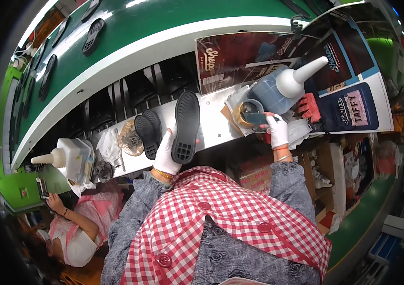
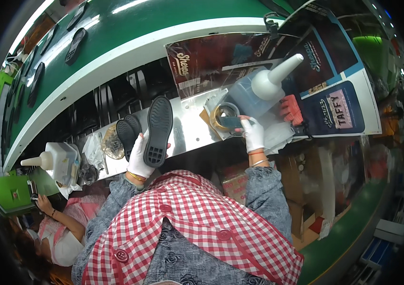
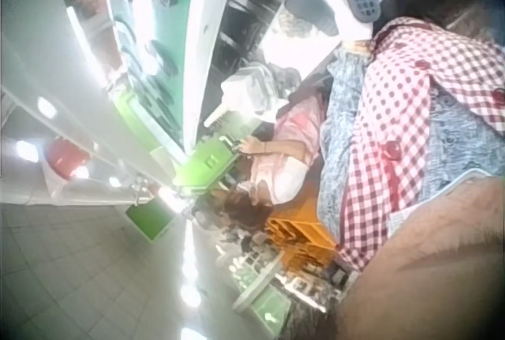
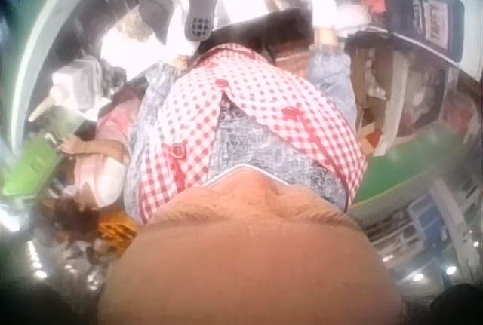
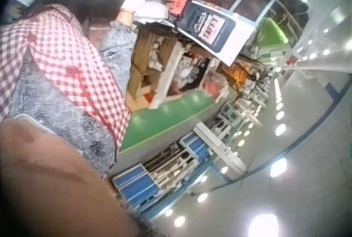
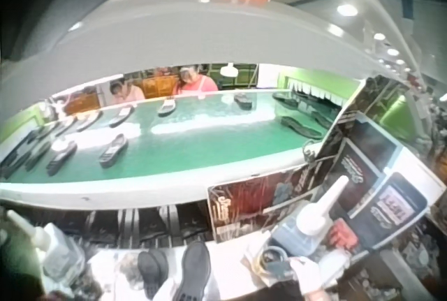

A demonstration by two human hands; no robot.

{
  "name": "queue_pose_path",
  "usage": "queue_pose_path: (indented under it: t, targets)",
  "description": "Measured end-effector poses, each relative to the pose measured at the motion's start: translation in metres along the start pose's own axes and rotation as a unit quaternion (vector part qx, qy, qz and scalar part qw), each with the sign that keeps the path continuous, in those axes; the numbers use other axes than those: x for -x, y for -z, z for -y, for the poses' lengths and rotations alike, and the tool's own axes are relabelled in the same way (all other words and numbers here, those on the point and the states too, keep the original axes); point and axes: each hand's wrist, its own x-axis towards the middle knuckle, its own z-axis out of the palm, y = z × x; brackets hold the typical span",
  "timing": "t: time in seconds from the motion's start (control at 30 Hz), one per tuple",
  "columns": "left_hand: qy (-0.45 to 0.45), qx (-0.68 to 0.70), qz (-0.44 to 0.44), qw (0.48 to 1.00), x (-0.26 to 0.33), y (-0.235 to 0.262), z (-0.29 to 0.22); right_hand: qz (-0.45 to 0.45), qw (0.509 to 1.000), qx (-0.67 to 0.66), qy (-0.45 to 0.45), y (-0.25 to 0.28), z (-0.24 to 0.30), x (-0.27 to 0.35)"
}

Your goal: The recorder uses a scouring pad and a cleaning solution to clean the bottom of shoe soles on a manufacturing line.

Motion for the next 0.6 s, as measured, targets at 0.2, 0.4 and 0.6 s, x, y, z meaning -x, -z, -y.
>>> queue_pose_path:
  t: [0.2, 0.4, 0.6]
  targets:
    - [-0.022, 0.043, 0.023, 0.999, 0.008, -0.009, -0.007, 0.101, 0.987, -0.118, 0.039, -0.068, 0.075, 0.054]
    - [-0.035, 0.052, 0.013, 0.998, 0.023, -0.023, -0.016, 0.165, 0.977, -0.096, 0.099, -0.133, 0.118, 0.096]
    - [-0.055, 0.044, 0.043, 0.997, 0.032, -0.024, -0.025, 0.197, 0.97, -0.089, 0.109, -0.153, 0.124, 0.096]
